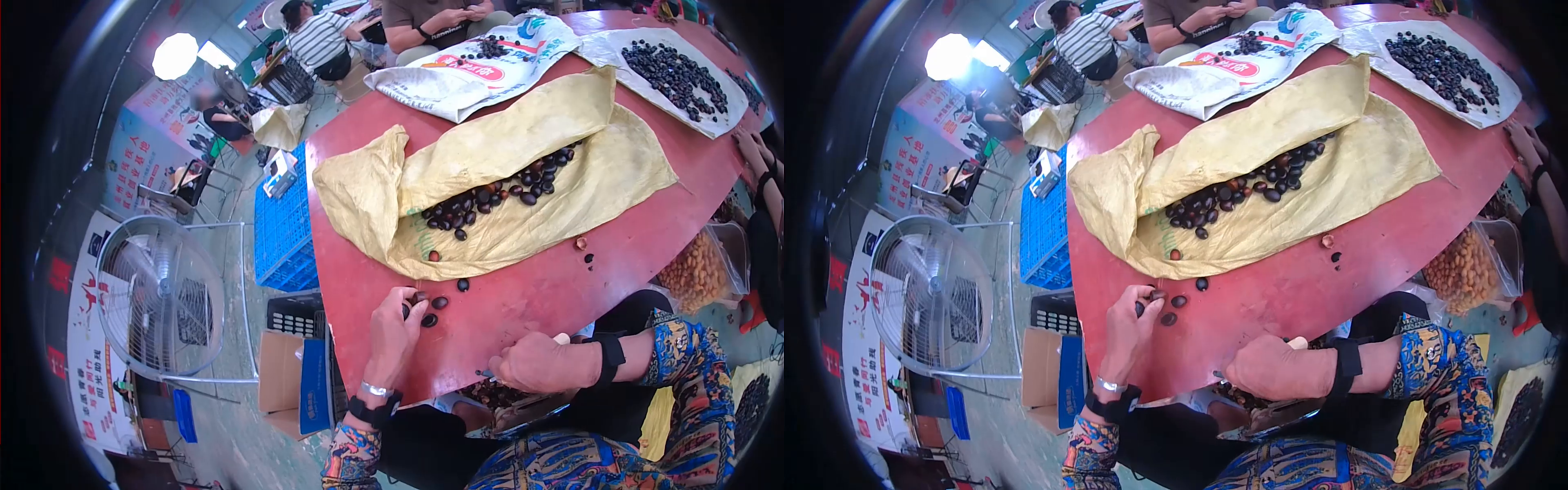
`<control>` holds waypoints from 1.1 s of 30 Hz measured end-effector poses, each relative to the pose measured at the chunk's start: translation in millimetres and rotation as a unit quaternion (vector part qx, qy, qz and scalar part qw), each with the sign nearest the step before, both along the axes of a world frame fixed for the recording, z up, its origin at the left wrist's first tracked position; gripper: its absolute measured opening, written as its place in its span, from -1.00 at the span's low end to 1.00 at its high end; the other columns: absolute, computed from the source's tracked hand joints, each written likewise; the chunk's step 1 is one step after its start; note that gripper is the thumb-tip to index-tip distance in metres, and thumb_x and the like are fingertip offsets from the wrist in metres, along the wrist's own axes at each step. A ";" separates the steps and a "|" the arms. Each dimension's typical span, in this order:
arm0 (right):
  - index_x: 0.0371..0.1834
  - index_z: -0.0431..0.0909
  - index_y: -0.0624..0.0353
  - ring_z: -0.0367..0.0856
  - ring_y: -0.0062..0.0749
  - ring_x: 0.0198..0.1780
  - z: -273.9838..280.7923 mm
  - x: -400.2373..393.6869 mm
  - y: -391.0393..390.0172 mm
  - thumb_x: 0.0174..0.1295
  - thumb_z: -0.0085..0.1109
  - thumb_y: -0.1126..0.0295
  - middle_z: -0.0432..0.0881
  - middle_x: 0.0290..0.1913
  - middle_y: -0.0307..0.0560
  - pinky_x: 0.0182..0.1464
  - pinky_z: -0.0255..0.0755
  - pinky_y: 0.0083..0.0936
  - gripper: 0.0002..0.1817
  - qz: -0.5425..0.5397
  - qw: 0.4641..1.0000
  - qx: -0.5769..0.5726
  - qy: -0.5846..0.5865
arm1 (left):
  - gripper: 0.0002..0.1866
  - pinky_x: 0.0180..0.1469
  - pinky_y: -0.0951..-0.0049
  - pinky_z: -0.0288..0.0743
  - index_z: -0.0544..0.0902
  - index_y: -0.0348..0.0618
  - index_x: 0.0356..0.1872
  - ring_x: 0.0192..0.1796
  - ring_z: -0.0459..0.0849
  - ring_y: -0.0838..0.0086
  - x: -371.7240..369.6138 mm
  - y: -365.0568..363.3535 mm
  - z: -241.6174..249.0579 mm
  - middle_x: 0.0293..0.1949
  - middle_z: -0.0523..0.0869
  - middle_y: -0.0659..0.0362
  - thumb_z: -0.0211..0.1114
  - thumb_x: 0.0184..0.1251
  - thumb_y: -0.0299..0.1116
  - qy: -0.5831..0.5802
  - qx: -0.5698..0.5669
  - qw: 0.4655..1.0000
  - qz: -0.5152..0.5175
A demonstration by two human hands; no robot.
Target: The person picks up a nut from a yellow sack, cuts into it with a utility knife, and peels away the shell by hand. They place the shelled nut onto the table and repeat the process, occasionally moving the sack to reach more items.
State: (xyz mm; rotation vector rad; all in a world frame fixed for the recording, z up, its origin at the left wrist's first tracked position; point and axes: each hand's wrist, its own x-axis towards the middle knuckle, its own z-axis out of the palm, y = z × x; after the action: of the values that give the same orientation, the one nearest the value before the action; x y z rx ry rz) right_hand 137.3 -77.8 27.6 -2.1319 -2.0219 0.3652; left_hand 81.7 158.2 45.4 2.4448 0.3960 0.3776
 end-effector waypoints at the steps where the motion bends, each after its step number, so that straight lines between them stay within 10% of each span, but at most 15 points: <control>1: -0.43 0.45 0.16 0.61 -0.24 -0.57 -1.5 1.4 -0.6 0.06 0.08 0.30 0.60 -0.56 -0.10 -0.57 0.43 -0.35 -0.84 -0.004 1.000 0.008 0.019 | -0.74 -0.36 0.44 0.48 0.57 -0.26 -0.17 -0.46 0.62 0.42 6.9 2.6 -3.8 -0.44 0.67 0.08 0.33 0.13 -0.42 0.005 0.005 1.000 0.007; 6: -0.42 0.44 0.16 0.61 -0.22 -0.54 -2.5 6.2 -5.9 0.03 0.09 0.32 0.59 -0.56 -0.09 -0.54 0.44 -0.32 -0.85 -0.029 0.998 0.017 0.047 | -0.70 -0.36 0.50 0.48 0.53 -0.32 -0.09 -0.44 0.55 0.54 5.8 13.9 -12.7 -0.37 0.63 0.18 0.29 0.17 -0.44 -0.015 -0.160 0.985 0.057; 8: -0.40 0.44 0.16 0.62 -0.21 -0.51 -5.5 7.5 -7.9 0.03 0.10 0.30 0.58 -0.55 -0.10 -0.52 0.45 -0.30 -0.82 -0.017 0.999 0.036 0.001 | -0.62 -0.38 0.54 0.45 0.42 -0.29 0.06 -0.42 0.50 0.55 -9.6 9.1 6.5 -0.25 0.56 0.17 0.21 0.21 -0.52 -0.019 -0.550 0.831 0.084; 12: -0.35 0.43 0.16 0.62 -0.21 -0.49 -12.1 10.2 -4.7 0.06 0.12 0.26 0.57 -0.53 -0.12 -0.50 0.46 -0.29 -0.79 -0.026 0.997 0.066 0.021 | -0.57 -0.38 0.58 0.43 0.30 -0.29 0.16 -0.37 0.50 0.56 -46.4 -14.9 5.6 -0.14 0.50 0.11 0.07 0.24 -0.60 0.000 -0.591 0.806 0.034; 25: -0.24 0.40 0.14 0.64 -0.08 -0.44 1.3 13.3 13.4 0.12 0.08 0.34 0.58 -0.42 0.01 -0.47 0.48 -0.22 -0.81 -0.065 0.993 0.064 0.069 | -0.73 -0.37 0.63 0.39 0.62 -0.18 -0.15 -0.47 0.47 0.61 -78.4 -58.9 -34.5 -0.37 0.58 0.24 0.33 0.07 -0.58 -0.088 -0.091 0.991 -0.033; 28: -0.24 0.40 0.16 0.64 -0.08 -0.44 0.2 13.2 13.9 0.10 0.10 0.35 0.57 -0.43 0.00 -0.47 0.48 -0.21 -0.79 -0.058 0.994 0.058 0.066 | -0.66 -0.19 0.46 0.47 0.59 -0.19 -0.08 -0.29 0.59 0.34 -76.7 -63.4 -33.3 -0.28 0.59 0.10 0.34 0.05 -0.55 -0.062 -0.074 0.995 -0.029; 33: -0.25 0.40 0.17 0.64 -0.08 -0.41 3.1 14.7 13.1 0.07 0.12 0.37 0.56 -0.43 -0.01 -0.46 0.48 -0.22 -0.78 -0.056 0.995 0.053 0.068 | -0.66 -0.37 0.54 0.42 0.59 -0.19 -0.10 -0.39 0.55 0.48 -76.6 -65.9 -38.1 -0.29 0.58 0.14 0.33 0.03 -0.61 -0.039 -0.095 0.995 -0.004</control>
State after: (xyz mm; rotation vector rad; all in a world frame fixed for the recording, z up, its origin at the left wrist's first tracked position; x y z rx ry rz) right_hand 152.0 -64.7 30.8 -2.0865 -1.7982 0.3663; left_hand 5.2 92.3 7.4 2.2388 0.3703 0.4109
